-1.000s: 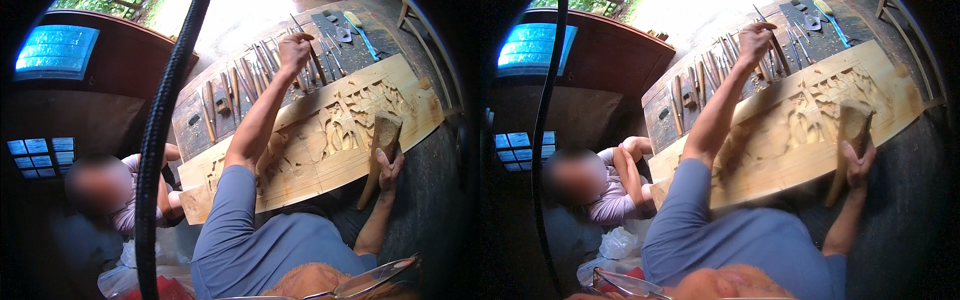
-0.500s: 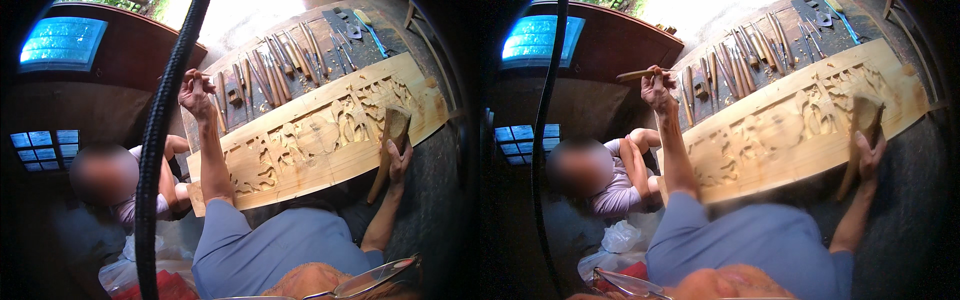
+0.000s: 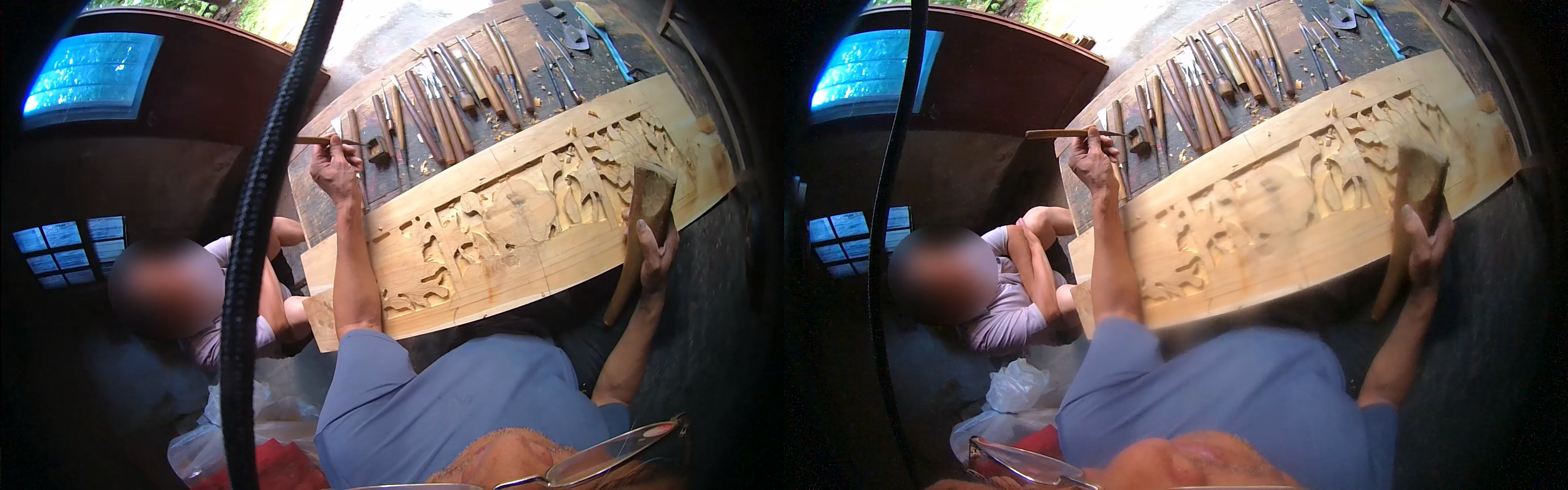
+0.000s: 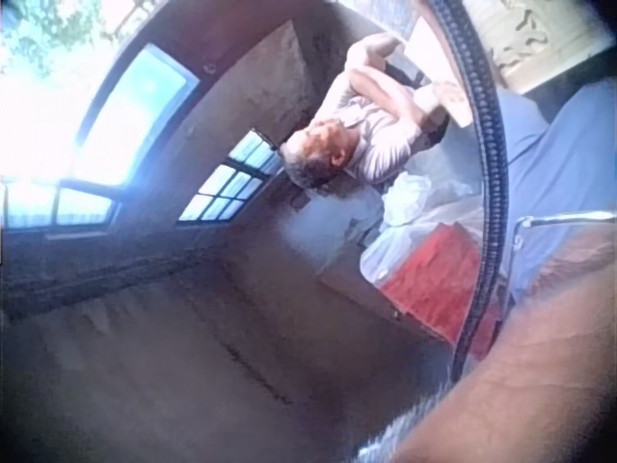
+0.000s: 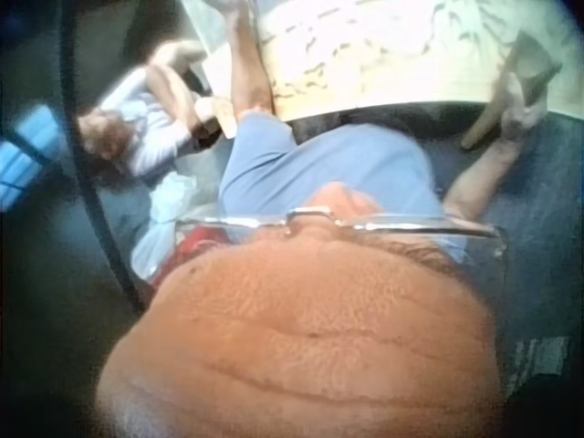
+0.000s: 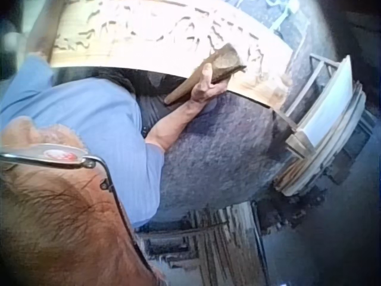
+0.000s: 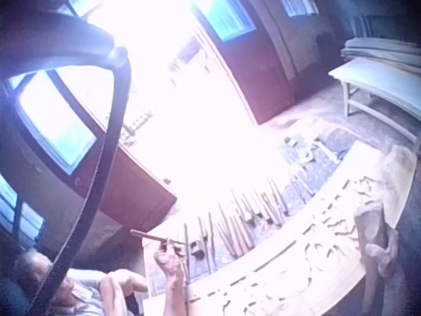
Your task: The person carves a floral design into a wooden panel using a chisel and mallet. They repeatedly position the chisel and strike it with the mallet to remove wood shavings, occasionally switching tools and clearing debris from the surface.
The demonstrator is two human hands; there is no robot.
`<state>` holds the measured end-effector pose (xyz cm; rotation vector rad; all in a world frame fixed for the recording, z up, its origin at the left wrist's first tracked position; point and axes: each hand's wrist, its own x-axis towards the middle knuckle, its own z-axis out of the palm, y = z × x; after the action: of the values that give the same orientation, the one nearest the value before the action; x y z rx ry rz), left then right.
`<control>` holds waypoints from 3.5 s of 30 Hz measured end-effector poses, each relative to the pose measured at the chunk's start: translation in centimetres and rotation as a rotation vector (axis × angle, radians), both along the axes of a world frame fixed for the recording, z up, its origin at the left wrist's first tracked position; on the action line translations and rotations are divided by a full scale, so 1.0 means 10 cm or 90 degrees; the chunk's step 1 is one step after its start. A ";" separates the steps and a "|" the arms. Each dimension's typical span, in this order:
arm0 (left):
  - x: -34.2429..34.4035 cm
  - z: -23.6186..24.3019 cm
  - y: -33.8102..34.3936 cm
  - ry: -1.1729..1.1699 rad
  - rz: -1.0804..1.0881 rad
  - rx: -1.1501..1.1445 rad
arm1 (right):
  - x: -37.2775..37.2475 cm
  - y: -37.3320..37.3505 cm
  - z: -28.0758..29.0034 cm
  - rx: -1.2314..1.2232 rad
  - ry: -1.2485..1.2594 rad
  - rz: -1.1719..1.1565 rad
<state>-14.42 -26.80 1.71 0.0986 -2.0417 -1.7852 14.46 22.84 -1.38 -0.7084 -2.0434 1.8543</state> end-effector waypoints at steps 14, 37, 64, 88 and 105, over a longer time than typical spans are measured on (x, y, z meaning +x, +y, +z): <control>-0.48 -0.71 -0.56 0.066 -0.044 -0.188 | -0.09 -0.05 -0.18 0.329 0.079 -0.033; 1.67 -0.12 2.39 0.140 -0.399 -0.216 | -0.16 -0.02 0.22 0.251 0.149 0.057; 1.59 0.05 2.25 0.217 -0.491 -0.470 | -0.68 -0.10 1.73 0.746 0.454 0.053; 1.52 0.12 2.47 0.253 -0.548 -0.466 | -0.72 -0.08 2.09 0.968 0.428 0.106; 1.50 0.01 2.27 0.293 -0.537 -0.484 | -0.86 -0.12 1.98 0.929 0.460 0.122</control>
<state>0.61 -4.06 1.82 -1.4165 -2.3753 -1.0570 5.83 21.61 18.38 0.4857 -2.1849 0.1735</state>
